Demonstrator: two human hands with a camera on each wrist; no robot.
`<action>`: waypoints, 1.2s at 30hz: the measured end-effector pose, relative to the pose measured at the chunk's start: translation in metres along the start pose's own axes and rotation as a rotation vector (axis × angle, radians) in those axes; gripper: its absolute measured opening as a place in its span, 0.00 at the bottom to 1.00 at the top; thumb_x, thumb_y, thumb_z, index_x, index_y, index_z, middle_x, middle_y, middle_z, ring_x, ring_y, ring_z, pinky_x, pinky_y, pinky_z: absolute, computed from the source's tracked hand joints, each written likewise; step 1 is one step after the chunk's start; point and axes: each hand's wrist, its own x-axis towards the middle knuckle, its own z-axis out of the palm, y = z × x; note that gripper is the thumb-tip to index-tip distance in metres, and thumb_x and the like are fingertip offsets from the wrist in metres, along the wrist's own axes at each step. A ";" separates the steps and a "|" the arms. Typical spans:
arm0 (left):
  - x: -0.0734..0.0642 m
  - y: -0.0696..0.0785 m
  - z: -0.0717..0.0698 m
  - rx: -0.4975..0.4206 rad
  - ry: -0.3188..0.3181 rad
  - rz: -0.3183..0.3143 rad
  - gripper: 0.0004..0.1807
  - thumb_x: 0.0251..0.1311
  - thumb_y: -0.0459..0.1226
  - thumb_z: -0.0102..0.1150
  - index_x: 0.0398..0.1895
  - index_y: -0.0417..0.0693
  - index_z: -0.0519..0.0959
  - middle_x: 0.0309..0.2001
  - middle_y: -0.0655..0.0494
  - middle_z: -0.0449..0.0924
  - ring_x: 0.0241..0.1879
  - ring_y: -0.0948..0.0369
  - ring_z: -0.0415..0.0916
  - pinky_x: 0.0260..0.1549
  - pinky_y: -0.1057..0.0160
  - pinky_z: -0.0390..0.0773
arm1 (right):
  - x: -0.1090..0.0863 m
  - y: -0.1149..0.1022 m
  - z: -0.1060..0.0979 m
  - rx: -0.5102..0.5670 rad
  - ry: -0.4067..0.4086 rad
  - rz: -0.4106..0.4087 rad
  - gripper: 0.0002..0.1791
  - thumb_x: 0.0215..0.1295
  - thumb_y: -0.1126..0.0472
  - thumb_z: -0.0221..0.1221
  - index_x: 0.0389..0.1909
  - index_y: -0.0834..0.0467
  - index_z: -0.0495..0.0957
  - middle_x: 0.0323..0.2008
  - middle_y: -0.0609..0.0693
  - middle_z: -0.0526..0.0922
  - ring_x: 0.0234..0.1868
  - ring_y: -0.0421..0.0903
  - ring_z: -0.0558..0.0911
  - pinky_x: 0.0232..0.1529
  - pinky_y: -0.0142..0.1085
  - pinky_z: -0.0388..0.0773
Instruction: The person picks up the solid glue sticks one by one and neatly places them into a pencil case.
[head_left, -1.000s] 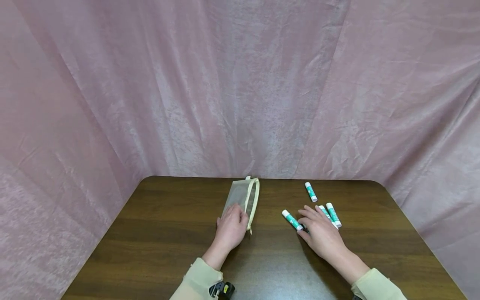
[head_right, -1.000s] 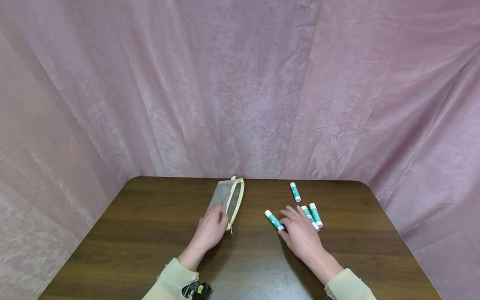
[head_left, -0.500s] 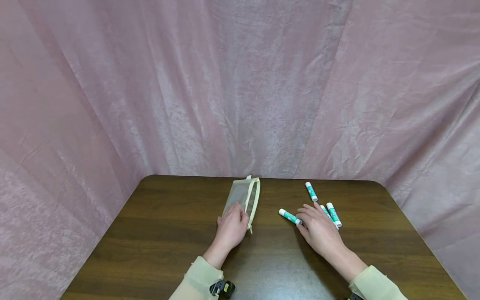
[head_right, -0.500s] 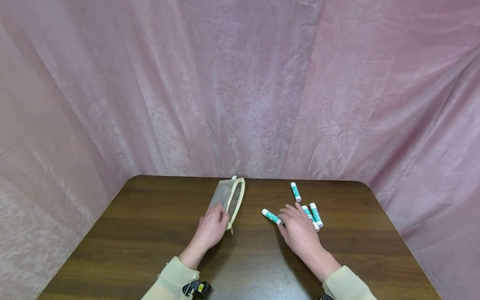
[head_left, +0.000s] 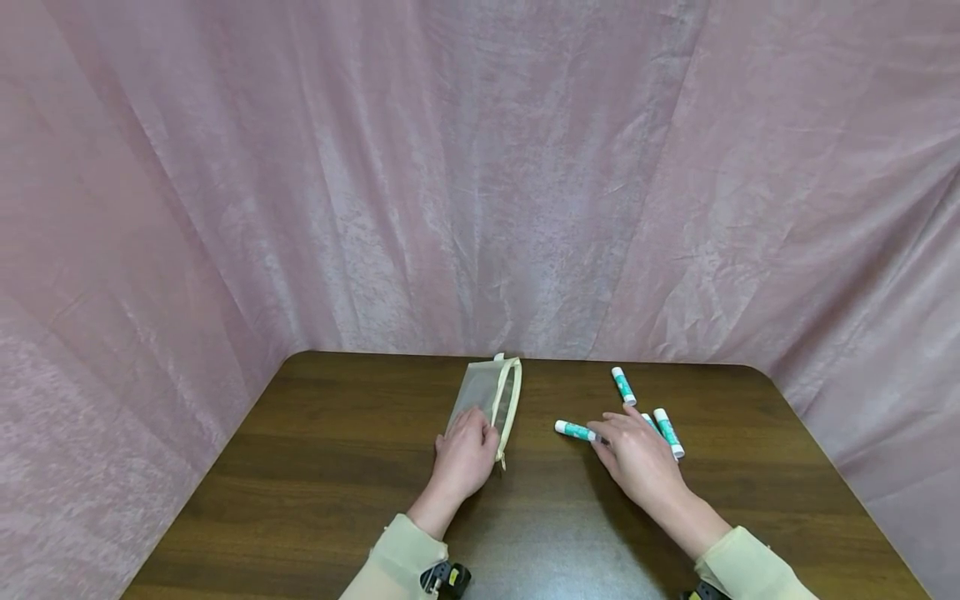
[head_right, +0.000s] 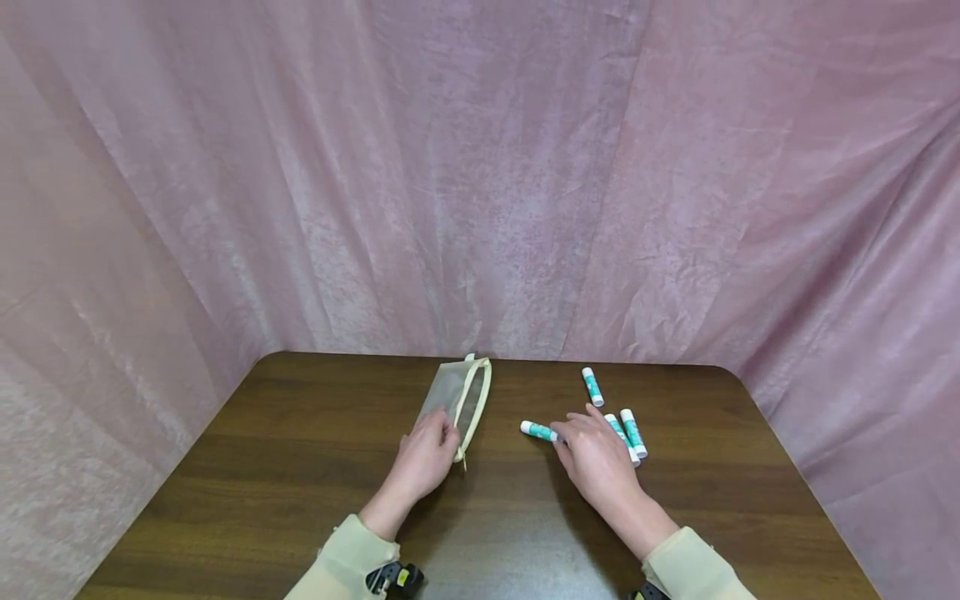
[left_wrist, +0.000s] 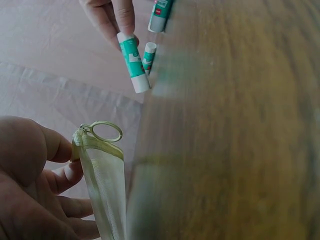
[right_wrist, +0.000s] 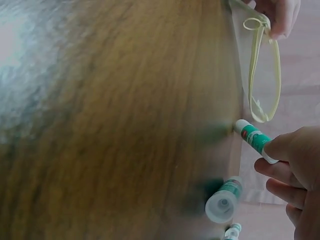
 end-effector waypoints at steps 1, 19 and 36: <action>0.000 -0.001 0.001 -0.001 0.007 0.007 0.11 0.72 0.36 0.53 0.28 0.52 0.69 0.33 0.54 0.71 0.46 0.45 0.80 0.50 0.12 0.67 | 0.001 0.000 0.000 0.001 0.005 0.001 0.16 0.61 0.69 0.79 0.49 0.62 0.91 0.45 0.55 0.93 0.57 0.58 0.90 0.74 0.57 0.73; 0.000 0.013 -0.009 0.021 -0.051 -0.052 0.13 0.72 0.33 0.56 0.27 0.51 0.69 0.33 0.56 0.70 0.50 0.45 0.81 0.58 0.14 0.66 | 0.023 -0.004 -0.010 0.127 -0.032 0.155 0.15 0.72 0.65 0.72 0.57 0.58 0.89 0.54 0.56 0.92 0.63 0.62 0.87 0.60 0.58 0.84; 0.000 0.013 -0.009 0.027 -0.075 -0.077 0.13 0.73 0.33 0.55 0.27 0.51 0.70 0.53 0.45 0.84 0.67 0.39 0.77 0.61 0.13 0.63 | 0.063 -0.015 -0.001 0.179 -0.070 0.214 0.16 0.78 0.60 0.68 0.62 0.55 0.88 0.59 0.57 0.89 0.60 0.61 0.86 0.45 0.58 0.87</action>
